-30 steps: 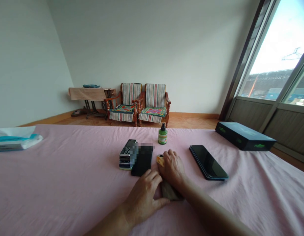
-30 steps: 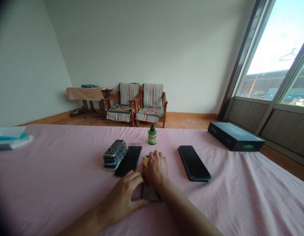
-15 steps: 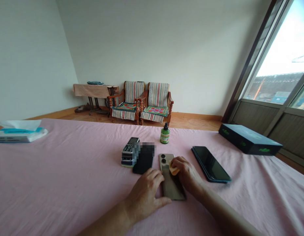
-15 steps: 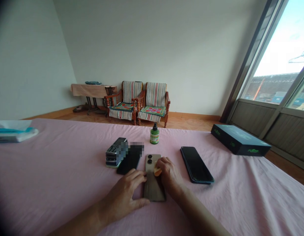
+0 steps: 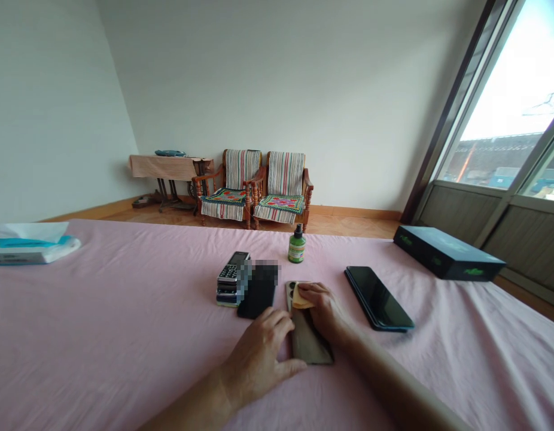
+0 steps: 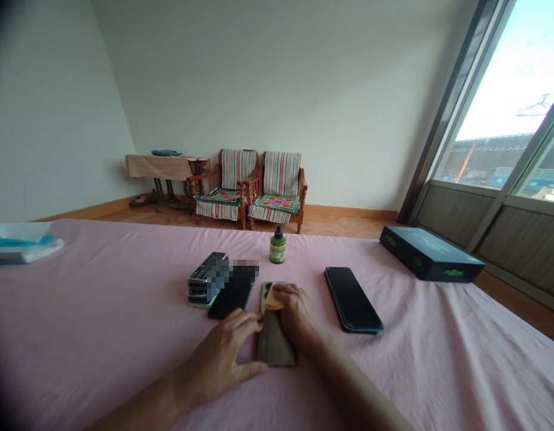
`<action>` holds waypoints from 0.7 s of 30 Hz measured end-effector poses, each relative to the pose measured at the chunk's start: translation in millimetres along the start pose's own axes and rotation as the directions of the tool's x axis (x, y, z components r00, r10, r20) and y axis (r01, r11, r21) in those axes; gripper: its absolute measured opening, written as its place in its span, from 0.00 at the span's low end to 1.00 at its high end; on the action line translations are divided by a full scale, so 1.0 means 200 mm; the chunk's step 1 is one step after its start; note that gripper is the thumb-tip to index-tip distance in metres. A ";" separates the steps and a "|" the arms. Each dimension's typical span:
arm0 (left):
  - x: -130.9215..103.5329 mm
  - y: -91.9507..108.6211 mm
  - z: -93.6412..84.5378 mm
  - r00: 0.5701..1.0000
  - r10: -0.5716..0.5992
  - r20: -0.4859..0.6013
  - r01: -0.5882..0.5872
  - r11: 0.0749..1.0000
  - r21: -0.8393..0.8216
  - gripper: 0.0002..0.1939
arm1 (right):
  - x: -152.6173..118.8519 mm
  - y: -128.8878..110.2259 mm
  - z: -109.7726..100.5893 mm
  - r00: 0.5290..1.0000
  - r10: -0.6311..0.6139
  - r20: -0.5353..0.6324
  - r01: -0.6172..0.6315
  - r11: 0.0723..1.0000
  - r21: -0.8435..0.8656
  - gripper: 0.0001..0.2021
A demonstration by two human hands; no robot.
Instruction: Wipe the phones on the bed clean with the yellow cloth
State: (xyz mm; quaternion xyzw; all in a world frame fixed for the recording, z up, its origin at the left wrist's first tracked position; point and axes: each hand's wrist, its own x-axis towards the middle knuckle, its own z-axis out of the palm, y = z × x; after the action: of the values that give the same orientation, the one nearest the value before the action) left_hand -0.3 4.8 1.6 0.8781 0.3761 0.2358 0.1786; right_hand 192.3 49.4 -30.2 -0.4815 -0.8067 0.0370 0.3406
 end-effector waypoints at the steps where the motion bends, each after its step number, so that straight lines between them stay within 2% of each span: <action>1: 0.00 0.00 0.00 1.000 0.003 0.001 -0.003 1.000 -0.002 0.23 | -0.01 -0.01 -0.01 1.000 -0.004 0.001 0.004 1.000 0.000 0.16; 8: 0.00 -0.01 0.01 1.000 0.010 -0.011 -0.010 1.000 0.000 0.21 | -0.01 -0.10 0.02 0.994 0.087 -0.063 -0.092 0.992 -0.081 0.04; 12: 0.01 -0.01 0.01 1.000 0.012 -0.015 -0.012 1.000 -0.006 0.21 | 0.03 -0.07 0.04 0.987 0.133 -0.090 -0.142 0.985 -0.103 0.08; 21: 0.01 0.00 0.00 1.000 0.005 -0.012 -0.006 1.000 -0.011 0.21 | 0.03 -0.06 0.00 1.000 -0.005 -0.015 0.004 1.000 -0.019 0.13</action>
State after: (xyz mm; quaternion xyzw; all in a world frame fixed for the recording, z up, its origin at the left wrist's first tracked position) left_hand 1.0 5.6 3.1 0.8768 0.3735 0.2433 0.1804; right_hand 181.0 48.0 -21.4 -0.4832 -0.8056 0.0250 0.3420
